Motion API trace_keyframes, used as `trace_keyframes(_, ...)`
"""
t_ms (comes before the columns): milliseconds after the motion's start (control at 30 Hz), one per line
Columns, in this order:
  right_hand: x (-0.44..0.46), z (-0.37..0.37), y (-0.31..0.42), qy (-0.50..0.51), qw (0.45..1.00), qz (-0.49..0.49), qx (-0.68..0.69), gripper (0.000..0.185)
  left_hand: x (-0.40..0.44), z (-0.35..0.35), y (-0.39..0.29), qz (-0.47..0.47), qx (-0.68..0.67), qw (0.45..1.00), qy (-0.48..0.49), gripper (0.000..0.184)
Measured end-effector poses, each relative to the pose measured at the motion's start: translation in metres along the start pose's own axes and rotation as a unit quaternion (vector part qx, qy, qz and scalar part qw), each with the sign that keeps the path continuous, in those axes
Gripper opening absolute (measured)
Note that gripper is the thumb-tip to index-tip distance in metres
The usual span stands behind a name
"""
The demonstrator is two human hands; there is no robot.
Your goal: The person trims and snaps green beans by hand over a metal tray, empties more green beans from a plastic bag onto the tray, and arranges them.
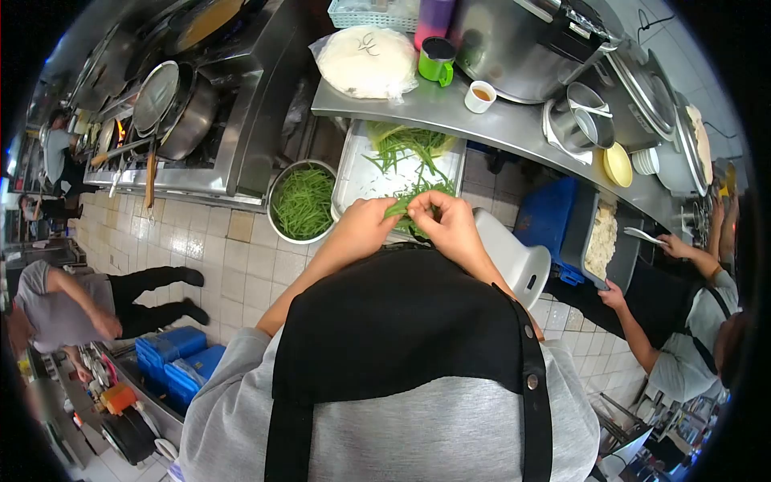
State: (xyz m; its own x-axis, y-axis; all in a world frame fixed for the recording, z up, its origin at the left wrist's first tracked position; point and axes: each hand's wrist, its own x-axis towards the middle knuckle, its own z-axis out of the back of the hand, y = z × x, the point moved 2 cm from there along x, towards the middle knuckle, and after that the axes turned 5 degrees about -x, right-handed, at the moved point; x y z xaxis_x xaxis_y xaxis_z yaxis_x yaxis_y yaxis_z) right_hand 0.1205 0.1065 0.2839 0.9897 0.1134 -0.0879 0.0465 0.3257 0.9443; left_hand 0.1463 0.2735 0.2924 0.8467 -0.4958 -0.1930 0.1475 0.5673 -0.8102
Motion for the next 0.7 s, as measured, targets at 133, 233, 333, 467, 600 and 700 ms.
trace_keyframes(133, 0.001, 0.003, 0.004, 0.001, 0.999, 0.001, -0.037, 0.011, 0.009, -0.006, 0.011, -0.028, -0.031, 0.999, 0.031, 0.017)
trace_keyframes(233, -0.002, 0.000, 0.004, -0.008, 0.997, 0.029, -0.069, 0.011, 0.015, -0.005, 0.019, 0.016, -0.103, 0.987, 0.123, 0.021)
trace_keyframes(333, -0.005, -0.009, -0.007, 0.014, 0.999, 0.009, -0.036, 0.012, 0.018, -0.006, 0.031, 0.044, -0.183, 0.958, 0.217, 0.025)
trace_keyframes(467, -0.011, -0.017, -0.024, 0.075, 0.946, -0.137, 0.284, 0.010, 0.023, 0.005, 0.036, 0.121, -0.298, 0.885, 0.336, 0.026)
trace_keyframes(600, -0.013, -0.001, -0.024, -0.059, 0.886, -0.138, 0.439, 0.008, 0.034, 0.000, 0.042, 0.110, -0.526, 0.794, 0.282, 0.025)
trace_keyframes(700, -0.005, 0.009, -0.040, -0.084, 0.902, -0.094, 0.412, 0.015, 0.050, -0.008, 0.055, 0.097, -0.676, 0.707, 0.181, 0.021)
